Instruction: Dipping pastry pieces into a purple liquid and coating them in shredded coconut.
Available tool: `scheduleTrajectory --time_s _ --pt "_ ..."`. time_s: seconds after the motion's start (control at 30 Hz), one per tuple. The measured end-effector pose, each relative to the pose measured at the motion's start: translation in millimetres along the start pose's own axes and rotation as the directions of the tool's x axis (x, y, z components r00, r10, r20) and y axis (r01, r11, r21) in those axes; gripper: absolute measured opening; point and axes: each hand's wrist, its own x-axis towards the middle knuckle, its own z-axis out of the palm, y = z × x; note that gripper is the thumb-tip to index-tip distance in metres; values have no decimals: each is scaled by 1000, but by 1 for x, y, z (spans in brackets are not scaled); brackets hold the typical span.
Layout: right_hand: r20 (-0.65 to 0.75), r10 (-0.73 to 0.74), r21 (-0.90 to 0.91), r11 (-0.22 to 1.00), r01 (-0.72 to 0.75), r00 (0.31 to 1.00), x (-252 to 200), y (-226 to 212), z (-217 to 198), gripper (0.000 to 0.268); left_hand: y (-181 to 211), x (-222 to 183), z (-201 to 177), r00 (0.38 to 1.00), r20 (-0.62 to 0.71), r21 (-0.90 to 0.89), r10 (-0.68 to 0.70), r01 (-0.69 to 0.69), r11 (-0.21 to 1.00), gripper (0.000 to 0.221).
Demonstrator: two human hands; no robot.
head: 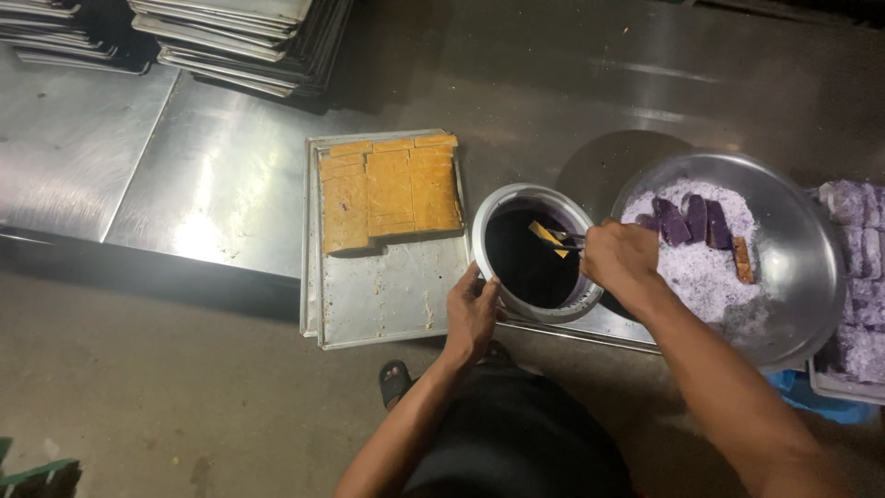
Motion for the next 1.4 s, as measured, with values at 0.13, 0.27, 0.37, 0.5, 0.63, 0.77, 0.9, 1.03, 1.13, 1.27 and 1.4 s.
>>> scheduleTrajectory --time_s 0.13,0.27,0.37,0.5,0.63,0.77,0.9,1.03,1.13,1.27,1.4 --pt "-26 -51 12 999 52 998 -4 -2 1 17 -12 3 1 1000 -8 -52 -15 14 999 41" --pt "17 -23 76 997 21 1000 -2 -4 4 13 -15 6 1 1000 -26 -60 -15 14 998 39" --pt "-18 -54 59 997 55 998 -1 -1 11 14 -9 4 2 1000 -21 -73 -20 18 997 38" --pt "-119 -64 47 996 70 991 -8 -1 2 17 8 -2 1 1000 -4 -81 -25 24 996 38" --pt "13 49 56 997 -50 999 -18 6 -3 26 5 -2 1 1000 1 -49 -19 19 999 40" --pt "58 130 127 982 -136 990 -36 15 -5 29 -7 -1 0 1000 16 -100 21 -19 995 41" --pt "-77 237 236 948 -214 968 -57 14 1 32 8 -2 0 999 32 -102 20 -17 995 42" --pt "-73 339 434 857 -276 938 -74 19 28 36 3 -4 0 999 43 -97 22 -18 995 41" --pt "-150 360 468 846 -254 921 -78 23 45 38 5 -3 2 999 47 -118 23 -17 993 41" --pt "-114 400 505 812 -293 909 -82 18 41 41 7 -2 2 999 34 -113 -29 33 993 41" --pt "-101 408 495 812 -310 907 -83 18 43 40 4 0 3 998 46 -135 -39 45 990 43"
